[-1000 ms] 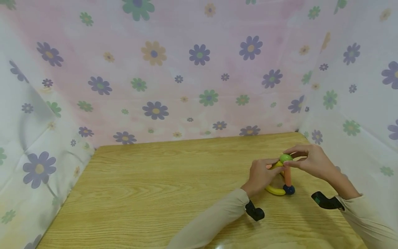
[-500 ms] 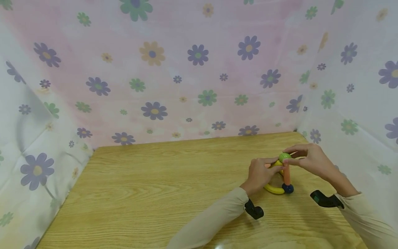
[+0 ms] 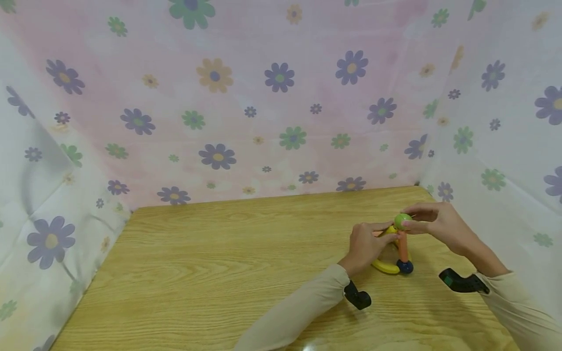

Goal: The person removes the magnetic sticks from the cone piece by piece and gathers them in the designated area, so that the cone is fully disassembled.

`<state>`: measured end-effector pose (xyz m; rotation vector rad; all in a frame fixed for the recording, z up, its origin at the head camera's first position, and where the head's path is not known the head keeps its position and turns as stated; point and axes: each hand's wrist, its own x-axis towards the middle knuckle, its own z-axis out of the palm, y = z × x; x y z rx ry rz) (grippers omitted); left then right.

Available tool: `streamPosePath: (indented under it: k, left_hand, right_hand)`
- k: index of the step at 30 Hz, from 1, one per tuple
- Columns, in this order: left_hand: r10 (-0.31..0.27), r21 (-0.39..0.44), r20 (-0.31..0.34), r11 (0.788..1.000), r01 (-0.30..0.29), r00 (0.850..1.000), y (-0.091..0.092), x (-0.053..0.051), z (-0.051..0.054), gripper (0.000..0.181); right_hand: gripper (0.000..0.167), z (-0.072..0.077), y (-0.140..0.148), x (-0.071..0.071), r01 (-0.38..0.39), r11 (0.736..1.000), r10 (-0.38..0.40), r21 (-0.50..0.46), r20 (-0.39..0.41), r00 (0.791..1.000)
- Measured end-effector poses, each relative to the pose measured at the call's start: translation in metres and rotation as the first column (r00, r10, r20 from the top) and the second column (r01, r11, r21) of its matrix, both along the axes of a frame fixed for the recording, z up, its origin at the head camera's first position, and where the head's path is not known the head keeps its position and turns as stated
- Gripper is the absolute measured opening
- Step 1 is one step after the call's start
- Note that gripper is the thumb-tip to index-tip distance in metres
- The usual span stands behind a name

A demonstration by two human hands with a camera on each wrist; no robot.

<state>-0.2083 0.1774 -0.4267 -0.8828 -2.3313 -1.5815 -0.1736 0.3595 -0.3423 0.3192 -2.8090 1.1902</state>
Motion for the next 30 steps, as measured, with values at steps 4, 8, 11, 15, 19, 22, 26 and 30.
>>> streamPosePath:
  k: [4,8,11,15,19,22,26,30]
  left_hand:
    - [-0.047,0.034,0.029,0.998,0.046,0.998,-0.001,0.001,0.0,0.038]
    - [-0.057,0.031,0.003,0.998,0.056,0.998,-0.001,0.001,0.0,0.04]
    - [-0.059,0.006,-0.016,0.998,0.059,0.998,0.0,0.001,0.0,0.041]
    - [-0.052,-0.019,-0.027,0.998,0.052,0.998,0.001,0.0,-0.001,0.04]
    - [-0.037,-0.028,-0.035,0.999,0.036,0.999,0.002,0.001,-0.002,0.04]
    - [-0.031,-0.029,-0.035,0.999,0.03,0.999,0.001,0.002,-0.002,0.04]
    - [-0.032,-0.033,-0.028,0.999,0.032,0.999,0.001,0.003,-0.002,0.04]
    - [-0.043,-0.041,-0.042,0.998,0.041,0.998,0.003,0.002,-0.001,0.041]
  right_hand:
    - [0.035,0.001,-0.002,0.0,-0.012,0.999,0.011,-0.048,-0.007,1.0]
    - [0.039,0.0,-0.002,-0.001,-0.028,0.991,0.031,-0.132,0.021,0.999]
    - [0.042,0.0,-0.002,-0.001,-0.019,0.988,0.025,-0.156,0.036,0.999]
    - [0.04,0.001,0.001,-0.002,0.019,0.997,-0.018,-0.073,0.016,1.0]
    - [0.04,0.002,0.006,-0.002,0.053,0.999,-0.053,-0.001,-0.017,0.998]
    - [0.04,0.002,0.009,-0.005,0.056,0.998,-0.056,0.0,-0.028,0.998]
    - [0.041,0.0,0.012,-0.009,0.056,0.998,-0.056,0.009,-0.041,0.998]
    - [0.042,-0.004,0.018,-0.015,0.061,0.998,-0.061,0.006,-0.041,0.997]
